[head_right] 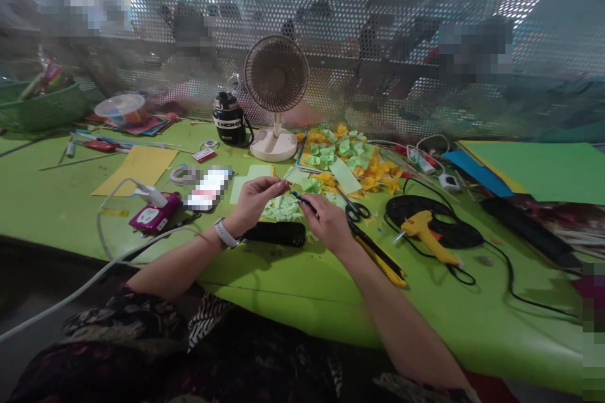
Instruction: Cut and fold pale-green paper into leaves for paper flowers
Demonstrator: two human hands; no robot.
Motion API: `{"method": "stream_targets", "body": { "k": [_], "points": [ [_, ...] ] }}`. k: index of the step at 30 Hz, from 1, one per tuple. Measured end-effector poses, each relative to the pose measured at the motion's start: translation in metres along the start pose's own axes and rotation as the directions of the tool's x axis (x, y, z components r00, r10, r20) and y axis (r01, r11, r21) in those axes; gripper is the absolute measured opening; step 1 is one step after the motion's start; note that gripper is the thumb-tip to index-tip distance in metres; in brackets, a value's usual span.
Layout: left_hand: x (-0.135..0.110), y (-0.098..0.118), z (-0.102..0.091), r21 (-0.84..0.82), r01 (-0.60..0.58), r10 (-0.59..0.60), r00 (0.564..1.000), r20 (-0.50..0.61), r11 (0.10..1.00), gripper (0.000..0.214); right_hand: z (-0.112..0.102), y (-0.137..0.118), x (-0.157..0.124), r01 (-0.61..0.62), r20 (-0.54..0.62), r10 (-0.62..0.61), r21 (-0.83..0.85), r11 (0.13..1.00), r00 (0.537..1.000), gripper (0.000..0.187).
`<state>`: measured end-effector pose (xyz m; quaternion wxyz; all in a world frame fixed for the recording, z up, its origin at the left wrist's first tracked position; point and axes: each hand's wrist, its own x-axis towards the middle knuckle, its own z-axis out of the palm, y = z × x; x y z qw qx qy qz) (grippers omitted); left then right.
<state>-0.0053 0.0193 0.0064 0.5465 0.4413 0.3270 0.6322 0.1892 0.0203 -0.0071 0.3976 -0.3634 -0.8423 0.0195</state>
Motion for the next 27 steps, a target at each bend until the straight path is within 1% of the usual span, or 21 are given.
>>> {"method": "stream_targets", "body": {
  "k": [3,6,13,18,27],
  "points": [
    [-0.0009,0.0016,0.0006,0.018,-0.013,0.012,1.0,0.026,1.0,0.028,-0.0017,-0.0003,0.0009,0.004,-0.001,-0.004,0.009,1.0,1.0,0.026],
    [-0.0015,0.0036,0.0013,0.042,-0.02,0.019,0.999,0.028,0.999,0.027,-0.0035,-0.0006,0.0017,-0.012,0.017,0.012,0.014,1.0,1.0,0.027],
    [-0.0022,0.0035,0.0023,0.037,-0.032,0.031,0.998,0.046,0.999,0.026,-0.0032,0.0022,0.0013,-0.007,0.026,0.007,0.024,1.0,1.0,0.026],
    [-0.003,0.0046,0.0024,0.052,-0.041,0.038,0.998,0.047,0.998,0.026,-0.0027,0.0039,0.0005,0.007,0.019,-0.007,0.028,1.0,1.0,0.024],
    [-0.0042,0.0042,0.0024,0.041,-0.036,0.034,0.998,0.046,0.999,0.024,-0.0031,0.003,0.0011,-0.023,0.036,0.021,0.064,0.998,0.999,0.026]
  ]
}}
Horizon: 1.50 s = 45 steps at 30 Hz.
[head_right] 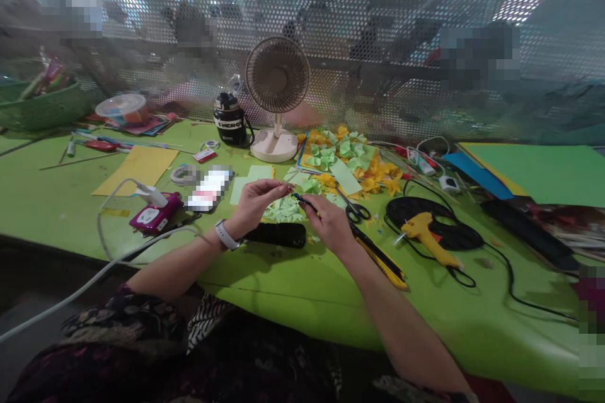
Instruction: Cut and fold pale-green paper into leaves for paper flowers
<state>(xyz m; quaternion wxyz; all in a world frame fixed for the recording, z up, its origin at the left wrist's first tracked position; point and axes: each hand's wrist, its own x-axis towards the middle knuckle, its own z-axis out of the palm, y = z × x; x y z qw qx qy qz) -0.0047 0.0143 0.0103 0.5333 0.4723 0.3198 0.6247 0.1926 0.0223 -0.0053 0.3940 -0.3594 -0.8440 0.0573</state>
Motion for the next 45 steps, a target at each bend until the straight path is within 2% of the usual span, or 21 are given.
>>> {"method": "stream_targets", "body": {
  "k": [12,32,38,41,45],
  "points": [
    [0.001,-0.001,0.0,-0.018,0.014,-0.013,0.999,0.029,1.0,0.025,0.0,0.0,0.001,0.007,-0.011,-0.006,0.069,0.998,1.0,0.025],
    [-0.001,0.001,0.0,-0.056,0.051,-0.048,0.997,0.053,0.997,0.028,0.0,0.0,0.002,-0.043,0.066,0.033,0.16,0.986,0.997,0.028],
    [-0.001,0.001,-0.001,-0.031,-0.018,0.019,1.0,0.009,0.999,0.021,0.001,-0.01,0.001,-0.095,0.096,0.084,0.115,0.989,0.992,0.029],
    [-0.001,0.001,-0.001,-0.027,-0.017,0.017,0.999,-0.031,0.999,0.022,0.001,-0.014,0.0,-0.128,0.058,0.125,0.058,0.99,0.99,0.031],
    [-0.001,0.0,0.001,-0.033,0.004,-0.006,0.997,-0.071,0.999,0.023,0.001,-0.013,-0.001,-0.119,0.022,0.119,0.036,0.992,0.993,0.026]
  ]
}}
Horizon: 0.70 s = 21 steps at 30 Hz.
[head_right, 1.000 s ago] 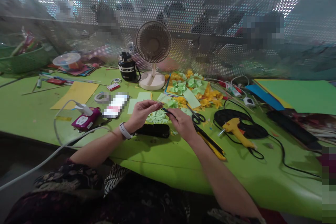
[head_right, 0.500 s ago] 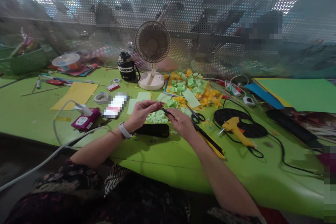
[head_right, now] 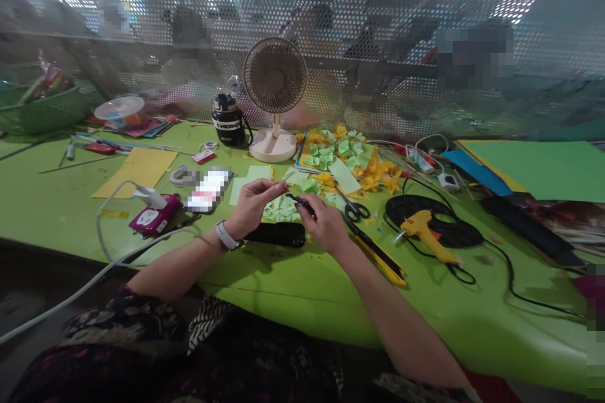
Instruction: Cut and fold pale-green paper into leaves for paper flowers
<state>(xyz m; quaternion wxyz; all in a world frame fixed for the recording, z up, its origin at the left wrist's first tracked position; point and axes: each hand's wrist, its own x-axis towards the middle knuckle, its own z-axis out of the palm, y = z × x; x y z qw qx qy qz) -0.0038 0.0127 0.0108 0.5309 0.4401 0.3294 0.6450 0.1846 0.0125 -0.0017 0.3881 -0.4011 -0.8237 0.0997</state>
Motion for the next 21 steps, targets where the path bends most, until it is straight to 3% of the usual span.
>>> {"method": "stream_targets", "body": {
  "k": [14,21],
  "points": [
    [0.0036,-0.0072,-0.0064,-0.024,0.047,-0.043,0.991,0.128,0.999,0.026,-0.0061,0.0029,0.0044,-0.081,0.152,0.041,0.271,0.959,0.988,0.023],
    [0.0028,-0.0042,-0.0027,-0.037,0.029,-0.028,0.999,0.026,0.999,0.024,-0.0039,-0.0025,0.0026,0.007,0.04,-0.01,0.092,0.996,0.999,0.03]
  ]
}}
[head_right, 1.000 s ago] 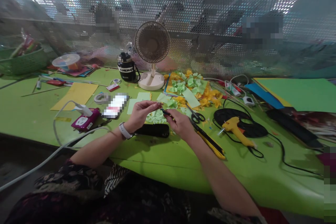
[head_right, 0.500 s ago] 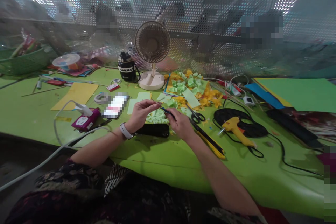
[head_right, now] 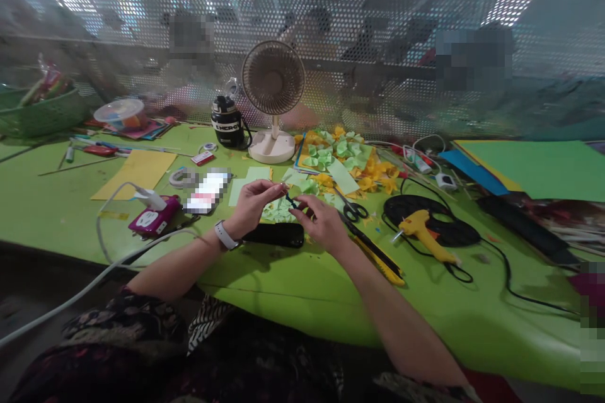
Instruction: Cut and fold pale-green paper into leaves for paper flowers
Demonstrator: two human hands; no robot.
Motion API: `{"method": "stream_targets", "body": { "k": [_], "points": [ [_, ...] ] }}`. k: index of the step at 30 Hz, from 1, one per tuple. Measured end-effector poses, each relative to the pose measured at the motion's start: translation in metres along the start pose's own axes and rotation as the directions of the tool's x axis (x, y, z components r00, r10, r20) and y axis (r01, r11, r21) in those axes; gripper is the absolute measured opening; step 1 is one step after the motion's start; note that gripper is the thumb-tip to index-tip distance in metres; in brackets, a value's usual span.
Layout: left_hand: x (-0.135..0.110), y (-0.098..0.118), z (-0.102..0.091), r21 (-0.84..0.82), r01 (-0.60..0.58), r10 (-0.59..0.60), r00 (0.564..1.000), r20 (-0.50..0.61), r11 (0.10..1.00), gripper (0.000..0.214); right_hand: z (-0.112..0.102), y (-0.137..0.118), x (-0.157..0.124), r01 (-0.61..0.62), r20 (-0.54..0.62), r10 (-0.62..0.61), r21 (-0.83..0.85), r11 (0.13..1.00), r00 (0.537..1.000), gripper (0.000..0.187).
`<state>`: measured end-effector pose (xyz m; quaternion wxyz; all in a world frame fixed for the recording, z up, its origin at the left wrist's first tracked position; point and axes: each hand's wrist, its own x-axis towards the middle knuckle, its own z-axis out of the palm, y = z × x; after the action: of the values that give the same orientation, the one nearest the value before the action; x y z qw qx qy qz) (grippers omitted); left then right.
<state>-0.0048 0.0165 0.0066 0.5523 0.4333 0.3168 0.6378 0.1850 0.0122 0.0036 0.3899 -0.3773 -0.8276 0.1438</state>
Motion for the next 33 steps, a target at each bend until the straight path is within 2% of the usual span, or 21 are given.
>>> {"method": "stream_targets", "body": {
  "k": [5,9,15,22,33],
  "points": [
    [-0.0004,0.0014,0.0006,0.031,-0.03,0.029,0.999,0.032,0.999,0.024,-0.0001,0.0003,-0.0008,0.063,-0.024,-0.065,-0.088,0.994,0.998,0.024],
    [0.0008,0.0003,-0.0011,0.05,-0.046,0.044,0.998,0.045,0.998,0.025,-0.0033,0.0012,0.0003,0.06,-0.01,-0.061,-0.075,0.995,0.998,0.025],
    [0.0023,-0.0019,-0.0036,0.033,0.004,-0.007,0.997,0.076,0.999,0.027,-0.0063,-0.0022,0.0014,0.067,0.008,-0.067,-0.039,0.997,0.998,0.026],
    [0.0001,0.001,-0.0003,0.052,-0.031,0.03,0.999,0.018,0.998,0.024,-0.0015,0.0011,-0.0013,0.043,-0.023,-0.046,-0.117,0.992,0.999,0.027],
    [0.0004,0.0025,-0.0015,0.058,-0.037,0.031,0.995,0.098,0.998,0.026,-0.0025,0.0044,0.0011,0.033,0.046,-0.033,-0.001,0.999,0.998,0.026]
  ]
}}
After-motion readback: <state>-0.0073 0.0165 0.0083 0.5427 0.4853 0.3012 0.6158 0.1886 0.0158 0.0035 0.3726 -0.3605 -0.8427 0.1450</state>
